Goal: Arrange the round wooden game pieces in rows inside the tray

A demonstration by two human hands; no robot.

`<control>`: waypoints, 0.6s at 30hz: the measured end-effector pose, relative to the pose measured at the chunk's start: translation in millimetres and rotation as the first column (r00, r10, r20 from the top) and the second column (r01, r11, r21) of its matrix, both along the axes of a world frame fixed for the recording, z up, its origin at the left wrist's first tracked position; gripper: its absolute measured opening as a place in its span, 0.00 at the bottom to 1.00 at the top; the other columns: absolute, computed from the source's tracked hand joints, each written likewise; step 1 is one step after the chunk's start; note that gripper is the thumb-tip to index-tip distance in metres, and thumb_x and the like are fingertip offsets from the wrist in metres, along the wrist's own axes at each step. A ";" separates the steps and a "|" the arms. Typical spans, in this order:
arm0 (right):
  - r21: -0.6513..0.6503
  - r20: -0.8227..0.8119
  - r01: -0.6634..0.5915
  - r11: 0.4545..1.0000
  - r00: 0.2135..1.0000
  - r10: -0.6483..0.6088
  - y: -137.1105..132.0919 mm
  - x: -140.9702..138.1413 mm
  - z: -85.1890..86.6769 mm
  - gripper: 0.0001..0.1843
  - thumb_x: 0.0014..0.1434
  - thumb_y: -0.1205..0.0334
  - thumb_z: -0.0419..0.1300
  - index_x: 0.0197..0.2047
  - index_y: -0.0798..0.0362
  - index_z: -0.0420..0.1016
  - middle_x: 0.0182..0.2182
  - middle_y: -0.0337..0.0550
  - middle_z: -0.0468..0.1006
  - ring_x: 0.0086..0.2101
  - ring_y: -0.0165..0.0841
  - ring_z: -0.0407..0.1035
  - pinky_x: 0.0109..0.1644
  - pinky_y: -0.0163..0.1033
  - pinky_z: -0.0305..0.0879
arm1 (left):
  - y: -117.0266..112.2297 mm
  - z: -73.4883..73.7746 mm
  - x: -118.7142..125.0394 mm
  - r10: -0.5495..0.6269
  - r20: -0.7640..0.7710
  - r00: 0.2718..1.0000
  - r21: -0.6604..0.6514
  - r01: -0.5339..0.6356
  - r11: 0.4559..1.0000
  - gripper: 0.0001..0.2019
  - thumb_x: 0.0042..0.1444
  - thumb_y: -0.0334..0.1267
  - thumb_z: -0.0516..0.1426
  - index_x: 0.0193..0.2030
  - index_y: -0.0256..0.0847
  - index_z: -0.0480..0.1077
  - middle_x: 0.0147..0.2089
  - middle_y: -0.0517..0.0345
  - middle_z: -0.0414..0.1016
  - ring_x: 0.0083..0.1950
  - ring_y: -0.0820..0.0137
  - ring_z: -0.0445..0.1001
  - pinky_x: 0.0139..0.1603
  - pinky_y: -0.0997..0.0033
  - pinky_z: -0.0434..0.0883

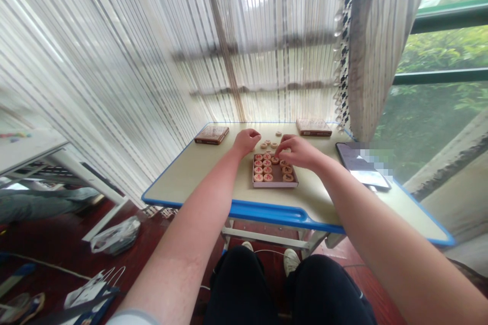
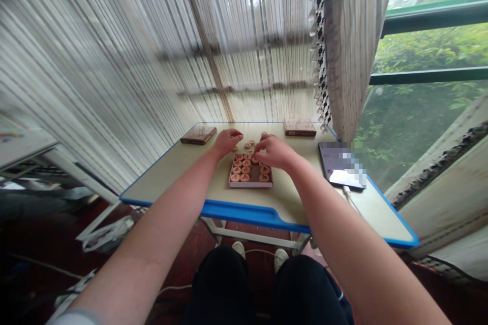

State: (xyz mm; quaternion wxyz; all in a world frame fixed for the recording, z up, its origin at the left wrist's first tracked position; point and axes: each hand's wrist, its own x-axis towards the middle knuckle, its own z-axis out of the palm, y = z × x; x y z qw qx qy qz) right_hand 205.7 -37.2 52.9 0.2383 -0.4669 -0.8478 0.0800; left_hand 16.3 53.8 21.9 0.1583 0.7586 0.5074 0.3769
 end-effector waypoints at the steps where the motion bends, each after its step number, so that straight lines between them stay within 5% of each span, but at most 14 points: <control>1: 0.040 -0.025 0.045 0.998 0.999 -0.044 3.6 2.2 -2.9 0.13 0.49 0.63 0.52 0.31 0.52 0.79 0.34 0.44 0.70 0.37 0.33 0.65 0.43 0.36 0.59 | 1.0 -1.5 -0.7 0.005 -0.037 0.999 0.031 -0.004 1.000 0.13 0.50 0.40 0.53 0.37 0.36 0.74 0.36 0.51 0.76 0.38 0.68 0.72 0.44 0.68 0.67; 5: 0.101 -0.120 0.264 0.959 0.960 -0.251 22.3 11.3 -20.2 0.14 0.50 0.62 0.52 0.33 0.50 0.79 0.37 0.45 0.71 0.41 0.35 0.64 0.47 0.38 0.58 | 2.1 -5.9 -2.5 0.039 -0.193 0.980 0.129 -0.014 0.992 0.13 0.49 0.38 0.53 0.39 0.38 0.75 0.43 0.49 0.74 0.46 0.64 0.69 0.53 0.64 0.62; 8: 0.063 -0.161 0.378 0.924 0.917 -0.364 35.8 17.1 -32.8 0.17 0.52 0.62 0.51 0.41 0.50 0.77 0.42 0.45 0.71 0.44 0.35 0.64 0.50 0.38 0.56 | 0.5 -5.8 -0.8 -0.009 -0.252 0.968 0.065 0.027 0.998 0.14 0.50 0.41 0.53 0.41 0.40 0.75 0.44 0.50 0.74 0.45 0.64 0.70 0.52 0.66 0.63; 18: -0.029 -0.046 0.434 0.901 0.899 -0.435 51.3 26.6 -44.4 0.15 0.51 0.64 0.51 0.36 0.52 0.78 0.38 0.44 0.78 0.40 0.33 0.68 0.45 0.34 0.60 | -0.3 -7.2 10.3 -0.132 -0.232 0.964 -0.083 0.115 0.990 0.14 0.51 0.40 0.54 0.42 0.41 0.75 0.40 0.53 0.77 0.41 0.67 0.72 0.46 0.71 0.66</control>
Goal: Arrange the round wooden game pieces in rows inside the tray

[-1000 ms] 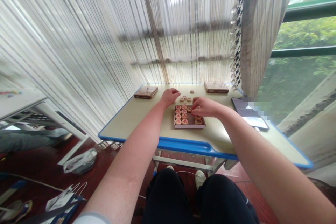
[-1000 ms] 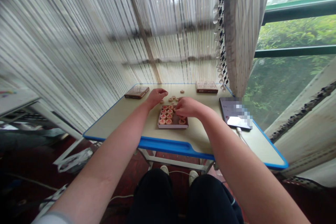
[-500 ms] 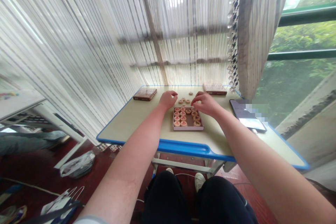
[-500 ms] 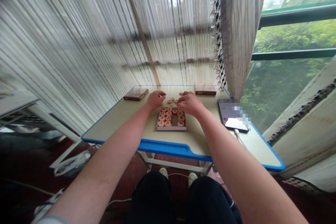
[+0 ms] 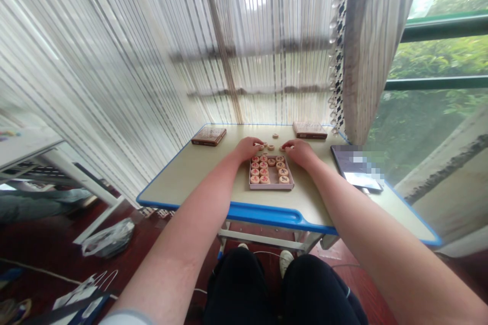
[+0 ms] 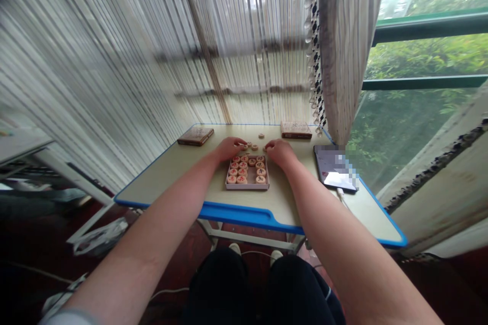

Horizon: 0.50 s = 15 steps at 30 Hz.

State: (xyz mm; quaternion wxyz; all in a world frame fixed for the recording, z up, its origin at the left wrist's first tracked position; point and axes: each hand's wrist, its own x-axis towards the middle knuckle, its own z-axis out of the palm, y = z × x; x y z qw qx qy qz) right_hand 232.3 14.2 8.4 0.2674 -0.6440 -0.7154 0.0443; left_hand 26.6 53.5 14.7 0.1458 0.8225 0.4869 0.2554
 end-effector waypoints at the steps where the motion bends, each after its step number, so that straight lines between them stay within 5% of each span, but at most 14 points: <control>1: 0.001 -0.002 0.012 1.000 1.000 -0.012 -0.2 0.3 0.0 0.14 0.51 0.62 0.51 0.35 0.52 0.78 0.37 0.44 0.78 0.40 0.34 0.69 0.44 0.35 0.60 | 0.3 -0.4 -0.2 -0.012 0.010 1.000 -0.014 0.012 1.000 0.14 0.51 0.40 0.54 0.42 0.41 0.75 0.41 0.53 0.77 0.41 0.67 0.72 0.46 0.71 0.66; 6: -0.027 -0.003 0.089 0.996 0.996 -0.089 -0.9 1.5 0.3 0.15 0.49 0.55 0.55 0.34 0.54 0.77 0.33 0.47 0.78 0.35 0.37 0.70 0.38 0.37 0.61 | 1.7 0.1 -4.8 -0.044 0.075 0.996 -0.115 0.052 0.992 0.14 0.50 0.39 0.54 0.41 0.38 0.75 0.40 0.53 0.77 0.42 0.67 0.73 0.46 0.71 0.67; 15: -0.015 -0.066 0.060 0.998 0.996 -0.061 -0.7 -2.9 -2.5 0.12 0.49 0.57 0.56 0.34 0.52 0.77 0.34 0.43 0.78 0.36 0.34 0.70 0.38 0.35 0.61 | 5.4 0.1 -6.0 -0.009 0.138 0.990 -0.152 0.030 0.988 0.14 0.46 0.33 0.56 0.41 0.36 0.74 0.40 0.53 0.77 0.41 0.69 0.72 0.45 0.73 0.68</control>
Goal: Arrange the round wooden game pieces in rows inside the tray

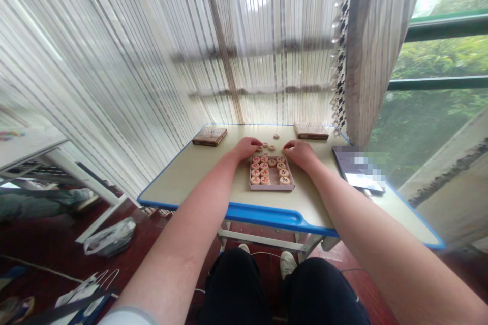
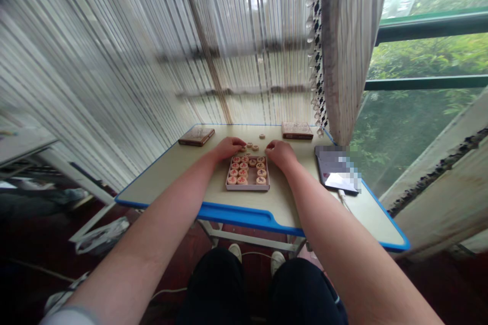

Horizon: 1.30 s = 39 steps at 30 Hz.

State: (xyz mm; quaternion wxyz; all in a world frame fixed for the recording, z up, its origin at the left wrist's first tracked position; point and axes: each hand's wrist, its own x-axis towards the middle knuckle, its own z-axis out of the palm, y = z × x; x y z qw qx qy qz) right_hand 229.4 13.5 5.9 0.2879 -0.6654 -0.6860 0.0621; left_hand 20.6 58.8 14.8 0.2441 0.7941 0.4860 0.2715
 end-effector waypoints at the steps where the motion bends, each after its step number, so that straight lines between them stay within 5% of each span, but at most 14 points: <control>1: 0.004 -0.003 -0.003 1.000 1.000 0.003 0.6 -0.2 -0.7 0.12 0.49 0.57 0.56 0.35 0.51 0.77 0.34 0.43 0.78 0.36 0.34 0.70 0.39 0.35 0.61 | -0.4 0.7 0.5 0.012 -0.003 1.000 0.001 -0.012 1.000 0.14 0.47 0.33 0.55 0.42 0.36 0.74 0.40 0.53 0.77 0.41 0.69 0.73 0.45 0.73 0.68; 6: 0.010 0.030 -0.048 0.999 0.998 0.047 3.5 -0.6 -3.3 0.12 0.50 0.58 0.56 0.36 0.51 0.77 0.32 0.44 0.78 0.34 0.34 0.69 0.38 0.36 0.61 | -2.0 2.8 3.7 0.058 0.011 0.998 -0.017 -0.057 0.998 0.17 0.52 0.33 0.50 0.47 0.33 0.71 0.41 0.50 0.76 0.40 0.69 0.73 0.44 0.71 0.68; 12: 0.031 0.023 -0.067 0.997 0.998 0.067 3.7 -1.4 -4.2 0.12 0.50 0.60 0.55 0.35 0.50 0.77 0.31 0.43 0.78 0.33 0.33 0.69 0.39 0.35 0.61 | 2.0 -1.8 9.6 -0.103 -0.034 0.994 0.015 0.104 0.994 0.19 0.56 0.45 0.47 0.45 0.39 0.72 0.49 0.52 0.73 0.48 0.68 0.70 0.49 0.72 0.64; 16: 0.052 0.020 -0.087 0.995 0.996 0.086 3.1 -1.6 -3.7 0.12 0.50 0.62 0.53 0.34 0.50 0.77 0.30 0.43 0.78 0.32 0.33 0.69 0.39 0.36 0.61 | 3.9 -1.9 9.0 -0.037 -0.209 0.977 0.123 0.064 0.990 0.19 0.55 0.46 0.47 0.40 0.38 0.75 0.39 0.51 0.77 0.40 0.66 0.72 0.44 0.69 0.66; 21: 0.046 -0.017 -0.073 0.996 0.997 0.073 4.5 -1.6 -4.8 0.10 0.48 0.64 0.54 0.32 0.52 0.77 0.31 0.44 0.78 0.34 0.34 0.69 0.40 0.36 0.62 | 6.5 -3.1 5.8 0.089 -0.238 0.967 0.221 -0.035 0.975 0.15 0.50 0.42 0.54 0.41 0.38 0.74 0.41 0.50 0.76 0.42 0.65 0.72 0.46 0.69 0.66; 25: 0.057 -0.211 0.012 0.998 0.977 0.000 8.2 1.9 -7.2 0.17 0.47 0.69 0.54 0.41 0.53 0.73 0.35 0.44 0.77 0.35 0.33 0.70 0.39 0.35 0.63 | 11.2 -3.3 7.2 0.052 -0.217 0.975 0.175 -0.014 0.985 0.18 0.51 0.36 0.52 0.49 0.38 0.70 0.46 0.51 0.74 0.43 0.68 0.72 0.47 0.71 0.66; 29: 0.055 -0.385 0.140 0.989 0.917 -0.108 11.0 7.1 -6.9 0.21 0.47 0.71 0.52 0.46 0.57 0.69 0.35 0.46 0.77 0.35 0.33 0.70 0.38 0.34 0.63 | 15.7 -0.8 8.1 0.015 -0.246 0.969 0.118 0.014 0.993 0.15 0.49 0.36 0.54 0.42 0.35 0.74 0.42 0.50 0.76 0.42 0.67 0.72 0.45 0.71 0.67; 35: 0.045 -0.356 0.133 0.990 0.928 -0.109 11.3 5.6 -5.5 0.17 0.48 0.68 0.53 0.42 0.56 0.71 0.34 0.45 0.77 0.35 0.33 0.70 0.39 0.35 0.62 | 18.1 -2.1 8.0 0.015 -0.193 0.981 0.078 0.000 0.997 0.19 0.50 0.38 0.53 0.49 0.37 0.70 0.41 0.53 0.76 0.41 0.69 0.73 0.43 0.73 0.67; 39: 0.054 -0.328 0.142 0.988 0.937 -0.117 10.8 4.0 -6.0 0.17 0.48 0.67 0.54 0.43 0.55 0.71 0.33 0.44 0.77 0.34 0.33 0.69 0.39 0.35 0.62 | 16.7 -2.1 11.1 -0.015 -0.257 0.966 0.088 0.039 0.995 0.19 0.50 0.48 0.52 0.43 0.40 0.74 0.41 0.53 0.76 0.42 0.66 0.72 0.45 0.70 0.67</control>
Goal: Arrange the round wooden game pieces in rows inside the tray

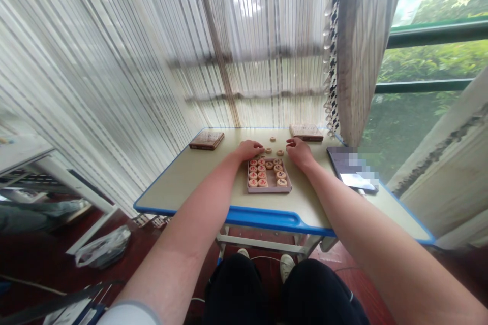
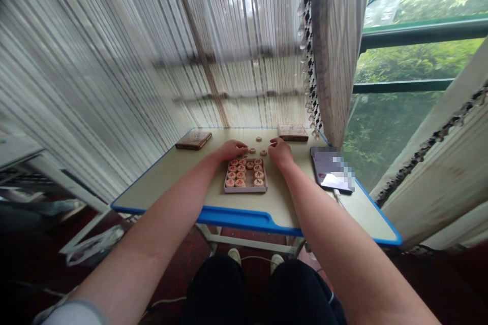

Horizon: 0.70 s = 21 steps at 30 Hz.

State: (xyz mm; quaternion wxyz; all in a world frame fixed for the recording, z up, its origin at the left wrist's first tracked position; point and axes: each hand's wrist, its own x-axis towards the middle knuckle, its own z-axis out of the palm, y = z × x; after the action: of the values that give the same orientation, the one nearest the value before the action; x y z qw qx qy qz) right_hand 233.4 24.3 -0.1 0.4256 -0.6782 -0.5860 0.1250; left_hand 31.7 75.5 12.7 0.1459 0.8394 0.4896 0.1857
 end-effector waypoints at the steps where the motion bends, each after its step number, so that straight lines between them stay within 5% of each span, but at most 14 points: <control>1: 0.000 0.003 0.000 1.000 1.000 0.000 -0.2 0.0 0.0 0.17 0.48 0.67 0.54 0.43 0.55 0.71 0.33 0.44 0.77 0.34 0.33 0.69 0.40 0.35 0.62 | -0.7 0.4 0.3 0.000 -0.012 1.000 0.005 0.000 1.000 0.18 0.49 0.48 0.54 0.41 0.39 0.74 0.40 0.52 0.76 0.42 0.65 0.73 0.44 0.70 0.67; 10: 0.086 0.059 -0.043 0.995 0.998 0.038 -1.8 1.0 1.8 0.16 0.49 0.65 0.53 0.42 0.55 0.71 0.35 0.43 0.76 0.34 0.32 0.68 0.40 0.36 0.62 | -2.9 4.3 -2.4 0.059 0.401 0.914 -0.017 -0.057 0.998 0.14 0.42 0.39 0.61 0.35 0.34 0.71 0.33 0.52 0.75 0.33 0.72 0.72 0.36 0.71 0.69; 16: 0.240 0.239 -0.258 0.936 0.950 0.201 -19.1 -13.6 14.3 0.16 0.50 0.63 0.54 0.44 0.52 0.70 0.37 0.43 0.74 0.35 0.32 0.65 0.42 0.39 0.62 | -15.0 13.2 9.1 0.046 0.809 0.585 -0.200 0.202 0.959 0.17 0.43 0.35 0.62 0.41 0.32 0.69 0.35 0.51 0.75 0.33 0.75 0.73 0.41 0.68 0.71; 21: 0.339 0.328 -0.393 0.855 0.901 0.284 -30.5 -23.7 22.4 0.16 0.54 0.62 0.54 0.46 0.51 0.70 0.38 0.43 0.73 0.36 0.32 0.66 0.42 0.37 0.61 | -29.8 22.2 10.0 0.105 0.812 0.574 -0.337 0.315 0.887 0.15 0.40 0.37 0.64 0.36 0.31 0.71 0.32 0.51 0.76 0.34 0.72 0.75 0.41 0.66 0.72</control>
State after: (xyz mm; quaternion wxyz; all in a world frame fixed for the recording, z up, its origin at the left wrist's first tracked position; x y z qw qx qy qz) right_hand 209.7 -6.2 22.3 0.4426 -0.4730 -0.7617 -0.0152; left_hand 41.7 45.7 34.9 0.5529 0.6309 0.3439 0.4219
